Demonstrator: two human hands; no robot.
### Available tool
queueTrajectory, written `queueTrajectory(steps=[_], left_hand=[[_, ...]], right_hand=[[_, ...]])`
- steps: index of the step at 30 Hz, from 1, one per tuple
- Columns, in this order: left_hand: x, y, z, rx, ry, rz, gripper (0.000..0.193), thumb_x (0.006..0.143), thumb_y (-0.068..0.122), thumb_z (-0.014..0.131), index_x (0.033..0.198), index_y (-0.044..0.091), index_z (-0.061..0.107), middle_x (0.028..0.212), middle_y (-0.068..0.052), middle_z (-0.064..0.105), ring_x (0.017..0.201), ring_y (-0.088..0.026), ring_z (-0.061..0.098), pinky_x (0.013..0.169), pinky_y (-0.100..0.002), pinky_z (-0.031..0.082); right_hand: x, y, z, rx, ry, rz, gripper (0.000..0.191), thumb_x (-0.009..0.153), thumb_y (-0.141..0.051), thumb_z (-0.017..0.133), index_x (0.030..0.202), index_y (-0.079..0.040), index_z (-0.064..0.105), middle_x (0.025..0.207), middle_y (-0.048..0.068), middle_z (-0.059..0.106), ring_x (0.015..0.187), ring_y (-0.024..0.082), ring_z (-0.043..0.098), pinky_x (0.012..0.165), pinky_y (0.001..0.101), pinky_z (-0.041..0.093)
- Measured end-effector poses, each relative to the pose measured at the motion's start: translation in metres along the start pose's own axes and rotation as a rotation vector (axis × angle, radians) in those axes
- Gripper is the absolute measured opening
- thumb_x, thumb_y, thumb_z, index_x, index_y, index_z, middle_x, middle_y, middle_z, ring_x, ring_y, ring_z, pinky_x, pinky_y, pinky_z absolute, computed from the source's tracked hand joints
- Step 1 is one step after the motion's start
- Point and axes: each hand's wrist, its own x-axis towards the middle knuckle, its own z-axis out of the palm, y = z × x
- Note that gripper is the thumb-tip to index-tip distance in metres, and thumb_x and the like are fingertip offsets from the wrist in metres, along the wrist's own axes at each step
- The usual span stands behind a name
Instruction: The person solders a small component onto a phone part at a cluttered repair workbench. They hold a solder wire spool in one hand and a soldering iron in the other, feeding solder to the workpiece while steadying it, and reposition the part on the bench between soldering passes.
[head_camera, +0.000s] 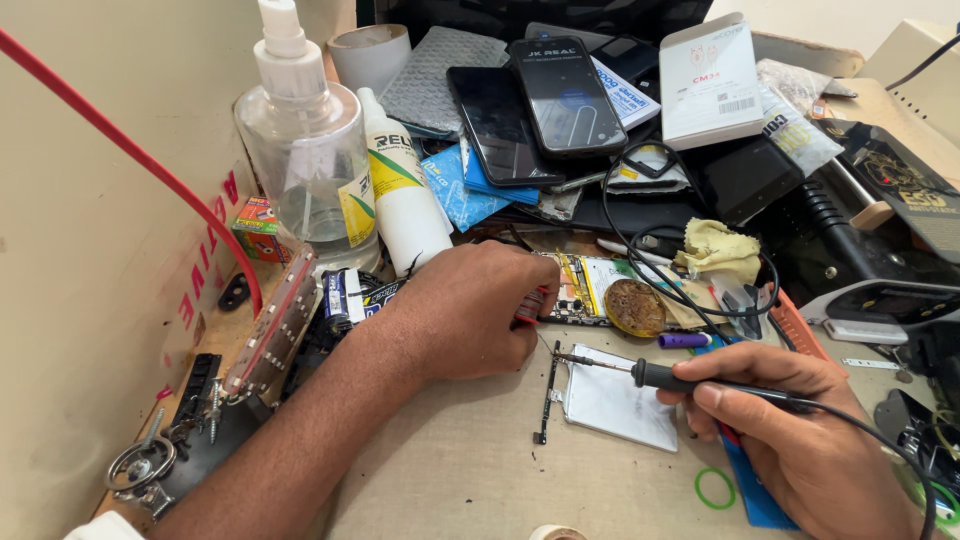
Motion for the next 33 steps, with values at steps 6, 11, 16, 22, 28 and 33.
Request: queueTrajectory(steps=[6,11,16,22,28,33], left_hand=[[-0.0008,0.0019,-0.0017,-0.005,-0.006,-0.018,0.023,0.068,0.010,0.073,0.090,0.010,0.068,0.088,-0.010,0.073,0.092,-0.031,0.071,0.080,-0.045,0.056],[-0.0013,0.0019,-0.0018,-0.016,-0.019,-0.025,0.023,0.068,0.010,0.073,0.091,0.011,0.068,0.086,-0.010,0.073,0.090,-0.032,0.071,0.079,-0.045,0.056],[-0.0009,0.0016,0.0003,-0.015,-0.007,-0.007,0.023,0.067,0.010,0.074,0.090,0.011,0.068,0.085,-0.010,0.073,0.090,-0.032,0.071,0.079,-0.046,0.056],[-0.0014,0.0006,-0.0003,-0.016,-0.002,-0.007,0.024,0.067,0.009,0.073,0.090,0.010,0.068,0.085,-0.011,0.073,0.089,-0.033,0.070,0.078,-0.047,0.055],[-0.0018,0.0017,-0.0007,-0.021,0.002,-0.005,0.024,0.067,0.009,0.073,0.090,0.010,0.068,0.085,-0.011,0.073,0.089,-0.032,0.071,0.079,-0.046,0.056],[-0.0005,0.0018,-0.0016,-0.018,-0.012,-0.012,0.023,0.067,0.009,0.073,0.090,0.010,0.068,0.085,-0.011,0.073,0.089,-0.032,0.071,0.078,-0.046,0.056]], right_hand=[[0.0006,0.0007,-0.0007,-0.065,0.017,0.020,0.028,0.095,0.005,0.064,0.120,0.016,0.067,0.110,0.034,0.078,0.091,0.025,0.069,0.080,0.0376,0.056],[-0.0006,0.0018,-0.0026,-0.068,0.018,0.017,0.028,0.095,0.005,0.065,0.120,0.016,0.068,0.111,0.033,0.078,0.091,0.024,0.068,0.079,0.0366,0.056],[-0.0003,0.0025,-0.0032,-0.090,0.027,0.023,0.027,0.095,0.005,0.066,0.119,0.016,0.068,0.110,0.033,0.079,0.090,0.024,0.069,0.079,0.0361,0.056],[-0.0006,0.0023,-0.0009,-0.052,0.001,-0.005,0.026,0.095,0.006,0.065,0.119,0.016,0.068,0.109,0.034,0.078,0.090,0.025,0.068,0.078,0.0365,0.056],[-0.0017,0.0004,0.0014,-0.053,0.009,-0.019,0.026,0.095,0.006,0.064,0.118,0.017,0.067,0.108,0.034,0.078,0.090,0.026,0.068,0.078,0.0374,0.055],[-0.0026,-0.0009,0.0020,-0.053,0.031,0.013,0.025,0.095,0.005,0.062,0.117,0.016,0.067,0.103,0.029,0.075,0.093,0.027,0.071,0.081,0.0387,0.056]])
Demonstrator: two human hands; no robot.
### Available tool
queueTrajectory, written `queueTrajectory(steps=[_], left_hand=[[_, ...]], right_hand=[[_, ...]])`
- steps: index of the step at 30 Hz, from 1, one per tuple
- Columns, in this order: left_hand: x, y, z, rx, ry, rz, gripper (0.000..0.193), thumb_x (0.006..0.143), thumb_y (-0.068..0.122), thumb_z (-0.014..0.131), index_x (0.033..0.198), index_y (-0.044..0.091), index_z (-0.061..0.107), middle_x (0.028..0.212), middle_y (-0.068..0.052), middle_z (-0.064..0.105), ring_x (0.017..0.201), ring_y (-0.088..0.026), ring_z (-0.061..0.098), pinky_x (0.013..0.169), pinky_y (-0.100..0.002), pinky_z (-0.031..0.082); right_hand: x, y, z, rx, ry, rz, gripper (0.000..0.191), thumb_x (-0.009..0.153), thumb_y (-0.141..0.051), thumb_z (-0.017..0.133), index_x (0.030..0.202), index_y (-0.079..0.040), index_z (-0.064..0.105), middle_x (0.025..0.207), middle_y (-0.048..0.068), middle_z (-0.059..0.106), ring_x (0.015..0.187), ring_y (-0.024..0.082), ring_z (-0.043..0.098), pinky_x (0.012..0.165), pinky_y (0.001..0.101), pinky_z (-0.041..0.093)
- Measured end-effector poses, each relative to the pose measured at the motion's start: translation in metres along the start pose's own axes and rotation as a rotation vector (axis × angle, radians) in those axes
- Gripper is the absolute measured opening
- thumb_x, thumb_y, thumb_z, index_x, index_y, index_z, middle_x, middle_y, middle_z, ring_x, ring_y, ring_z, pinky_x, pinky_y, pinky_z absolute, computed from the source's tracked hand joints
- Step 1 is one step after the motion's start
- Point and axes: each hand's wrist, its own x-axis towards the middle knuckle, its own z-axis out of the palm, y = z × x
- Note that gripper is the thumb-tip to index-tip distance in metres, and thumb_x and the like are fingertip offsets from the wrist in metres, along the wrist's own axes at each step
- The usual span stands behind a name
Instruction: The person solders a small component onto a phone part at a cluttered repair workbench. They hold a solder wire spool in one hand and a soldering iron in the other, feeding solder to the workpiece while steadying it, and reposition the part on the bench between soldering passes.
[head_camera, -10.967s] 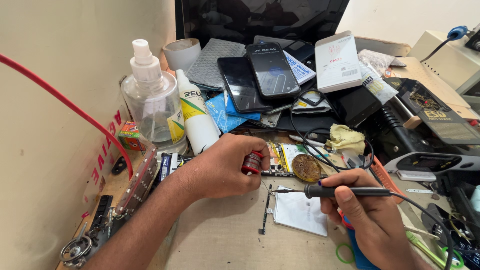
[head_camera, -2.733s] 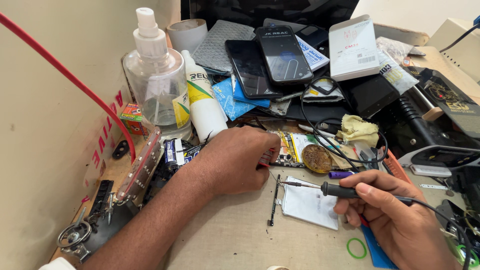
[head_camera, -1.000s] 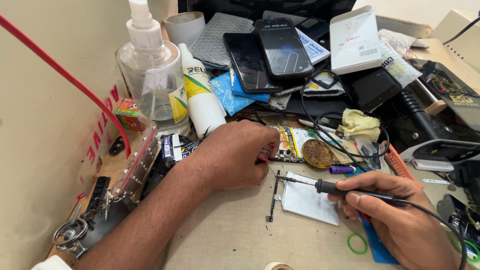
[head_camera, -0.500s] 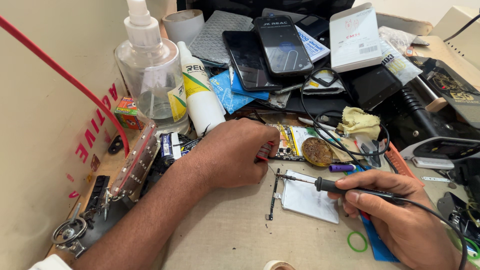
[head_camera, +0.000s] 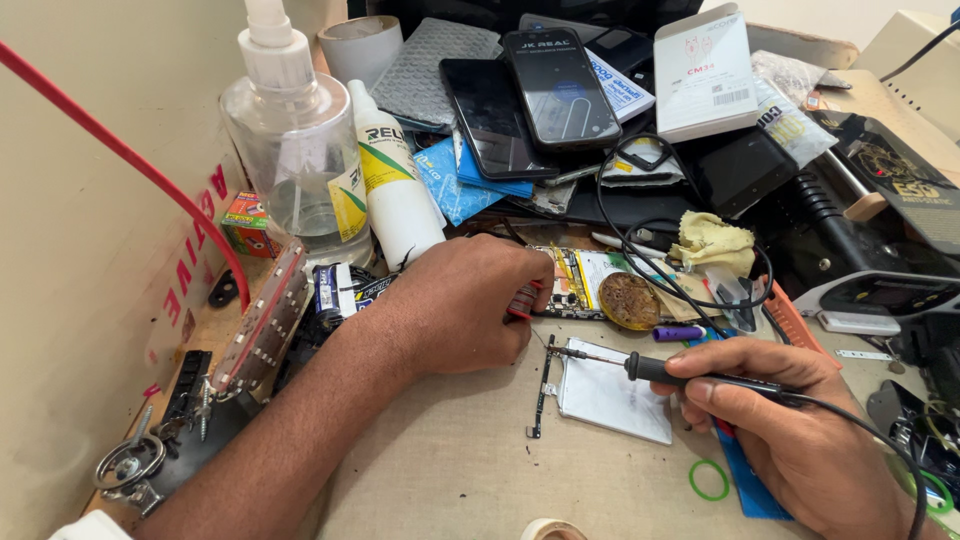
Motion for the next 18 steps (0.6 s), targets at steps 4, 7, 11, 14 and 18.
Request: queueTrajectory(steps=[4,7,11,14,18], left_hand=[[-0.0003,-0.0006,0.0002,0.000,0.004,0.003,0.023,0.067,0.009,0.073,0.090,0.010,0.068,0.085,-0.011,0.073,0.089,-0.032,0.071,0.078,-0.046,0.056],[-0.0009,-0.0012,0.0008,-0.011,0.003,-0.002,0.023,0.067,0.009,0.073,0.090,0.010,0.068,0.085,-0.010,0.073,0.088,-0.032,0.072,0.079,-0.046,0.056],[-0.0006,-0.0021,0.0008,0.001,0.020,0.024,0.023,0.067,0.009,0.073,0.090,0.010,0.069,0.086,-0.011,0.073,0.089,-0.033,0.071,0.078,-0.047,0.055],[-0.0005,-0.0026,0.0005,0.000,0.016,0.020,0.024,0.067,0.010,0.073,0.090,0.010,0.068,0.086,-0.011,0.073,0.090,-0.033,0.071,0.079,-0.047,0.056],[-0.0003,-0.0024,0.0003,0.001,0.009,0.016,0.024,0.067,0.010,0.073,0.091,0.010,0.068,0.086,-0.011,0.073,0.090,-0.033,0.071,0.079,-0.047,0.056]], right_hand=[[-0.0003,0.0021,-0.0016,0.010,-0.006,-0.018,0.024,0.095,0.005,0.063,0.116,0.016,0.067,0.103,0.028,0.075,0.093,0.027,0.070,0.081,0.0393,0.056],[-0.0003,0.0045,-0.0037,0.024,-0.016,-0.029,0.024,0.096,0.006,0.063,0.117,0.017,0.067,0.103,0.028,0.074,0.093,0.027,0.071,0.082,0.0399,0.057],[0.0013,0.0055,-0.0068,0.005,-0.014,-0.023,0.025,0.095,0.006,0.062,0.117,0.016,0.068,0.104,0.028,0.075,0.094,0.027,0.071,0.081,0.0398,0.056],[0.0017,0.0057,-0.0081,0.010,-0.024,-0.025,0.025,0.095,0.006,0.062,0.117,0.016,0.067,0.104,0.028,0.074,0.094,0.027,0.071,0.081,0.0399,0.057],[0.0006,0.0051,-0.0094,-0.036,-0.020,-0.014,0.026,0.094,0.007,0.062,0.117,0.015,0.068,0.106,0.025,0.075,0.095,0.025,0.071,0.083,0.0400,0.058]])
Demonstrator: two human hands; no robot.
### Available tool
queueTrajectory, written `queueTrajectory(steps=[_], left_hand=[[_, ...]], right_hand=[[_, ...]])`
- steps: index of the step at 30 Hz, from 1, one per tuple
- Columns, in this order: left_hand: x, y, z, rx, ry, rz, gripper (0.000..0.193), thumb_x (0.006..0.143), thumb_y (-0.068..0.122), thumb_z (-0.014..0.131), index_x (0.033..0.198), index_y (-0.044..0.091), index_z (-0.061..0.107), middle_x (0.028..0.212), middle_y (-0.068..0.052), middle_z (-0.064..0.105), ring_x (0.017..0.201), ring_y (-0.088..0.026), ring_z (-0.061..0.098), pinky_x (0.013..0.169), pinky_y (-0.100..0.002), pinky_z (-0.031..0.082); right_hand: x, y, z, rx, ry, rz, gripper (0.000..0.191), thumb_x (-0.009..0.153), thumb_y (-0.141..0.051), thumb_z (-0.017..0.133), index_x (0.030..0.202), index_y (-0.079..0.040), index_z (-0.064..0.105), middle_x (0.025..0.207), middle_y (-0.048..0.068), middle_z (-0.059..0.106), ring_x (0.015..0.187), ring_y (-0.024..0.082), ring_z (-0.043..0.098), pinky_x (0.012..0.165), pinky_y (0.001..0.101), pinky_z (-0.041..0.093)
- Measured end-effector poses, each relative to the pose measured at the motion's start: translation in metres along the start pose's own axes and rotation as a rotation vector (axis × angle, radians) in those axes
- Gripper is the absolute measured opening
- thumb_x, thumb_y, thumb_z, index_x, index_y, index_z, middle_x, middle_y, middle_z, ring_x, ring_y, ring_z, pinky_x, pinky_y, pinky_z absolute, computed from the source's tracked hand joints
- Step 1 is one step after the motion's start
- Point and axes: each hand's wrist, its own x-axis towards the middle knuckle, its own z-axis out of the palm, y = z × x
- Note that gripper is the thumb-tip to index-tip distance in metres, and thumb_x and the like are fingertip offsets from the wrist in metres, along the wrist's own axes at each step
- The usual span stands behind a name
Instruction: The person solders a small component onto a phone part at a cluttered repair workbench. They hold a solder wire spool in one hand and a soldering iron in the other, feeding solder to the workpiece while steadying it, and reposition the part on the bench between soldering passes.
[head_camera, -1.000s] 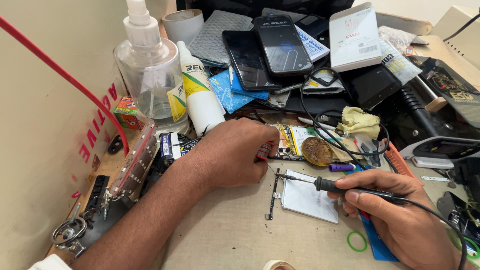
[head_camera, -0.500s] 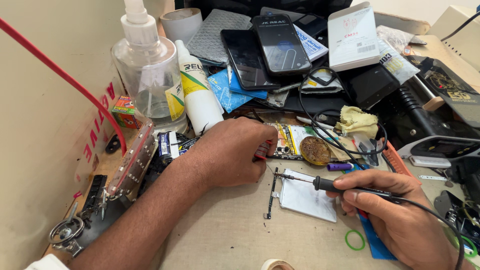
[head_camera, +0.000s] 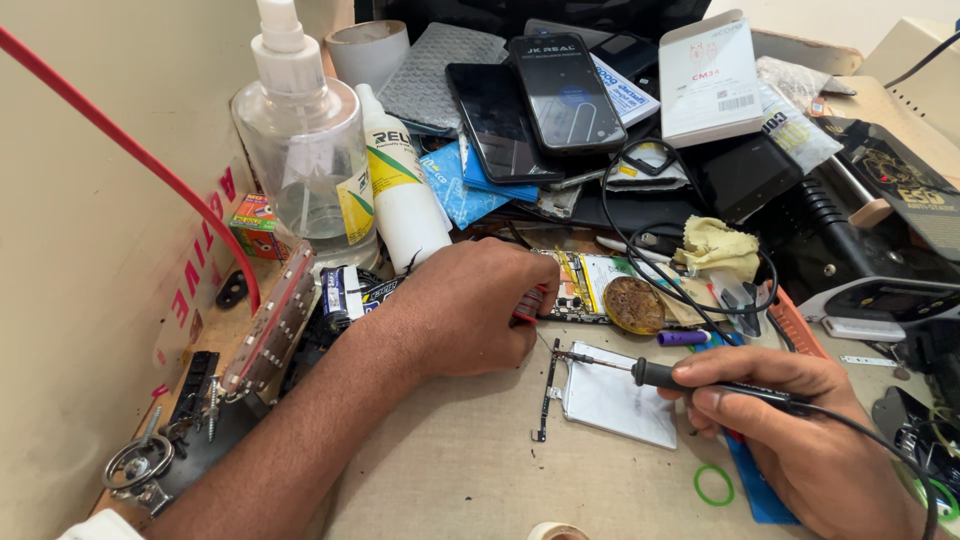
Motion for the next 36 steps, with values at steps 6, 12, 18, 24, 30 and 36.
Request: queueTrajectory(steps=[6,12,18,24,30,36], left_hand=[[0.000,0.001,-0.001,0.006,-0.019,-0.015,0.023,0.068,0.010,0.073,0.090,0.010,0.068,0.086,-0.011,0.073,0.090,-0.033,0.071,0.079,-0.047,0.056],[0.001,0.001,-0.001,0.010,-0.018,-0.015,0.022,0.068,0.010,0.073,0.090,0.010,0.068,0.085,-0.011,0.074,0.089,-0.032,0.071,0.079,-0.046,0.056],[0.001,0.002,-0.002,0.002,-0.033,-0.037,0.022,0.069,0.011,0.073,0.090,0.011,0.068,0.086,-0.010,0.073,0.090,-0.031,0.071,0.079,-0.046,0.056],[0.002,0.001,-0.001,0.010,-0.016,-0.007,0.022,0.068,0.011,0.074,0.089,0.010,0.068,0.086,-0.011,0.073,0.091,-0.032,0.071,0.080,-0.046,0.056],[0.002,0.000,0.000,0.002,-0.018,-0.013,0.022,0.068,0.011,0.073,0.090,0.010,0.068,0.085,-0.011,0.073,0.090,-0.032,0.071,0.079,-0.046,0.056],[0.002,0.001,-0.001,0.004,-0.017,-0.018,0.022,0.068,0.010,0.073,0.090,0.010,0.068,0.085,-0.011,0.073,0.089,-0.032,0.071,0.079,-0.047,0.056]], right_hand=[[-0.002,-0.003,0.004,-0.346,0.068,-0.035,0.021,0.087,0.006,0.074,0.107,0.006,0.078,0.105,0.021,0.073,0.093,0.024,0.069,0.081,0.0373,0.057],[-0.006,-0.008,0.004,-0.615,-0.007,-0.239,0.019,0.085,-0.003,0.080,0.104,-0.005,0.081,0.111,0.012,0.077,0.106,0.020,0.075,0.092,0.0329,0.058],[-0.009,-0.008,0.001,-0.576,-0.057,-0.228,0.019,0.086,-0.003,0.078,0.105,-0.004,0.081,0.114,0.014,0.076,0.109,0.024,0.073,0.094,0.0348,0.058],[-0.007,-0.009,-0.002,-0.592,-0.086,-0.290,0.019,0.087,-0.003,0.076,0.106,-0.004,0.081,0.116,0.016,0.075,0.112,0.027,0.072,0.096,0.0360,0.057],[-0.007,-0.010,-0.006,-0.725,-0.103,-0.501,0.021,0.086,-0.001,0.074,0.105,-0.004,0.083,0.113,0.013,0.074,0.108,0.022,0.070,0.109,0.0374,0.038],[-0.008,-0.005,-0.009,-0.515,-0.054,-0.294,0.022,0.088,0.003,0.072,0.107,-0.002,0.080,0.120,0.018,0.072,0.109,0.024,0.077,0.092,0.0354,0.059]])
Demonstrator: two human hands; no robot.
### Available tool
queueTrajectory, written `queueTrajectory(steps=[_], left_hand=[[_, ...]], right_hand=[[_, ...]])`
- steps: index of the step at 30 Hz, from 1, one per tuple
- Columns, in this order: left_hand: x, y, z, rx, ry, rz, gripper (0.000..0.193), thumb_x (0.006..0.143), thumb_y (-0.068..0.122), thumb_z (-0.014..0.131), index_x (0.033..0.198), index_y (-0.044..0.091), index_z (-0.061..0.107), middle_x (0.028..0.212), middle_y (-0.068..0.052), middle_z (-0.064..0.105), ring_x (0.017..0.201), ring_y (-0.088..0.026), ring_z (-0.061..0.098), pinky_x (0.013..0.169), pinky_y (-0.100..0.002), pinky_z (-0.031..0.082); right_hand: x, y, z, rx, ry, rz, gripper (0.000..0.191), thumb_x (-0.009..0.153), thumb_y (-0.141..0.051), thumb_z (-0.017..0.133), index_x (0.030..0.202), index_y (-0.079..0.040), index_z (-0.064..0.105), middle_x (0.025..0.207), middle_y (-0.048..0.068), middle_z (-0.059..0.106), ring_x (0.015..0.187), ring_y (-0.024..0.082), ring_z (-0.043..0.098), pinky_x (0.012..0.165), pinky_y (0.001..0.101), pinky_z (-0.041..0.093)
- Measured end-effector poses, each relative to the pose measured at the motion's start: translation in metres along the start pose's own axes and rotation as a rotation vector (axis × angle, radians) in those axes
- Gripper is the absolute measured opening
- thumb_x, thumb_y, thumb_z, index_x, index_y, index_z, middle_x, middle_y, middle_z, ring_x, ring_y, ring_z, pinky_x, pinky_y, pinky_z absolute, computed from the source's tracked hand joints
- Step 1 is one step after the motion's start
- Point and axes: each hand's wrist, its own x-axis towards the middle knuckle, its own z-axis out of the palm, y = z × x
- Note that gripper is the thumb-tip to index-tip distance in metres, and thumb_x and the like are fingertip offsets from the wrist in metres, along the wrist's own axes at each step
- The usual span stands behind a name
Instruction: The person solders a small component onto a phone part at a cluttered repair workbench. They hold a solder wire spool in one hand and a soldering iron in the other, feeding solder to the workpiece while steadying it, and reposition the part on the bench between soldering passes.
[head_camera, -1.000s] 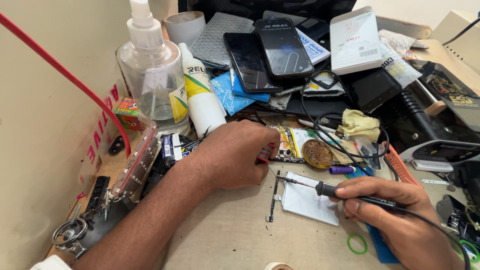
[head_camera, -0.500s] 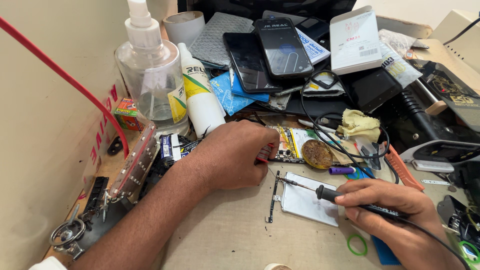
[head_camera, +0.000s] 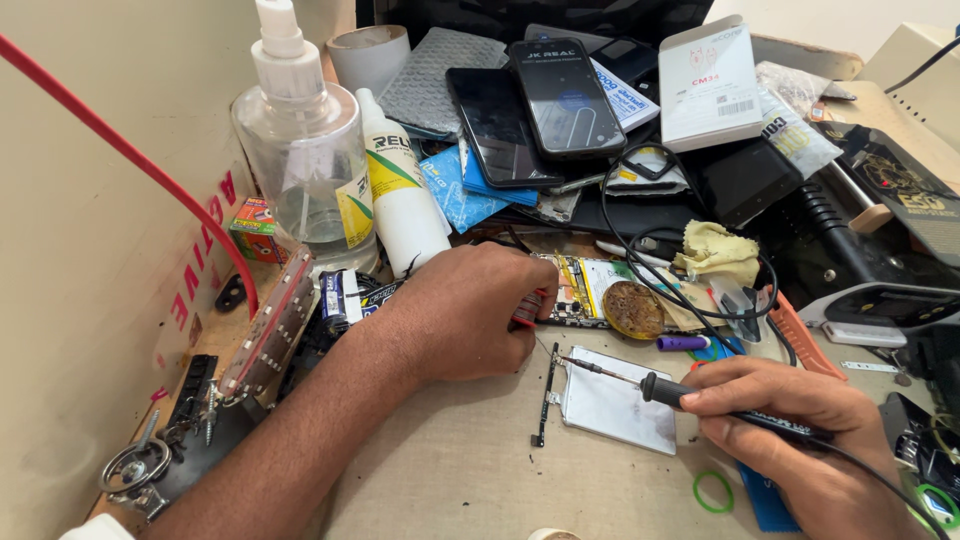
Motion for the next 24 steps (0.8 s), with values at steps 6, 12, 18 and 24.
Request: queueTrajectory(steps=[6,12,18,24], left_hand=[[-0.001,0.000,-0.001,-0.002,-0.001,-0.001,0.023,0.068,0.010,0.073,0.090,0.010,0.068,0.086,-0.011,0.073,0.090,-0.032,0.071,0.079,-0.046,0.056],[-0.001,0.001,0.000,-0.007,0.002,0.001,0.024,0.068,0.010,0.073,0.091,0.010,0.068,0.086,-0.011,0.073,0.090,-0.031,0.071,0.079,-0.046,0.056],[-0.001,0.001,-0.001,-0.002,-0.006,-0.007,0.023,0.068,0.010,0.074,0.091,0.010,0.068,0.087,-0.010,0.073,0.090,-0.031,0.071,0.080,-0.045,0.056],[0.000,0.001,-0.001,-0.001,-0.011,-0.008,0.024,0.067,0.011,0.074,0.091,0.011,0.068,0.088,-0.010,0.073,0.091,-0.031,0.071,0.080,-0.045,0.056]], right_hand=[[0.003,-0.002,0.005,-0.024,-0.032,0.051,0.021,0.088,0.001,0.075,0.108,-0.002,0.079,0.119,0.018,0.073,0.113,0.026,0.071,0.094,0.0353,0.057],[0.005,-0.007,0.010,-0.056,-0.029,0.060,0.021,0.088,0.000,0.075,0.109,-0.004,0.080,0.119,0.016,0.074,0.112,0.025,0.072,0.092,0.0348,0.058],[0.003,-0.016,0.009,-0.156,-0.065,-0.053,0.025,0.084,0.001,0.075,0.106,-0.008,0.083,0.118,0.014,0.075,0.108,0.024,0.074,0.088,0.0323,0.060],[0.003,-0.021,0.010,-0.253,-0.084,-0.214,0.030,0.078,0.000,0.075,0.104,-0.010,0.087,0.116,0.011,0.073,0.100,0.019,0.074,0.080,0.0282,0.061]])
